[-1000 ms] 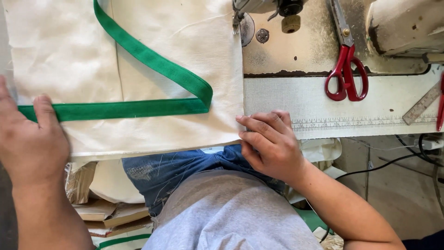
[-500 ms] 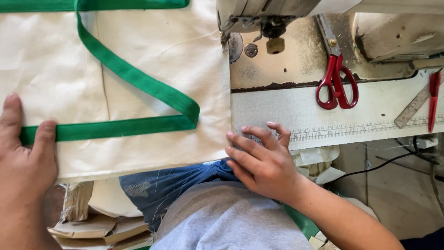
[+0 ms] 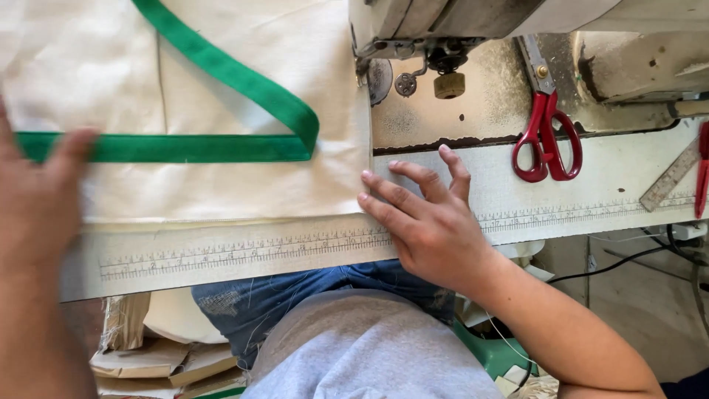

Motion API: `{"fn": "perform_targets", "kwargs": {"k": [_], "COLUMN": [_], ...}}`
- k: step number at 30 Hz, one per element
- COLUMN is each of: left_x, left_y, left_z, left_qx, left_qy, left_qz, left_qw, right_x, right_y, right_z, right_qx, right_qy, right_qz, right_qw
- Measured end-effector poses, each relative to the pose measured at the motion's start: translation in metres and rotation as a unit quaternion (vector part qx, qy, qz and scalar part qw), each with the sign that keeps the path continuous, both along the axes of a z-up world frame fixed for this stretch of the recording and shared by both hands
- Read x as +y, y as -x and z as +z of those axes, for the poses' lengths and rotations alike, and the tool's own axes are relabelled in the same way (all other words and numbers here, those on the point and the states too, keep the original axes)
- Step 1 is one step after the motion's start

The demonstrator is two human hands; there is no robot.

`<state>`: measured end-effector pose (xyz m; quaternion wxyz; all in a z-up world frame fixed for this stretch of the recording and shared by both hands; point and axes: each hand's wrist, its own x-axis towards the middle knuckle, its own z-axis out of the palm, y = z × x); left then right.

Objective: Attaching green fabric handles to a white tote bag using an industrial sewing machine, including alignment, sewing, and trimming.

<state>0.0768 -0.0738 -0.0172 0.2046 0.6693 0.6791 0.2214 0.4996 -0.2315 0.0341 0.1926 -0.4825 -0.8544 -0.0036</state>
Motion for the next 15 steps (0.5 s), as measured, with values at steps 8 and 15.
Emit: {"fn": "perform_targets", "kwargs": {"k": [8,15], "left_x": [-0.025,-0.019], "left_y": [-0.184,-0.19], "left_z": [0.043,0.031], "left_qx": [0.155,0.147], "left_qy": [-0.355,-0.224], "left_qz": [-0.475,-0.514], "left_qw": [0.79,0.815], "right_x": [-0.005,-0.019], "right_y": [0.003,-0.001], "right_z": [-0.002,0.0], "right_qx": [-0.019,0.035], "right_qy": [-0.006,0.0], "right_qz": [-0.016,-0.041], "right_qw": [1.0,0.999]}}
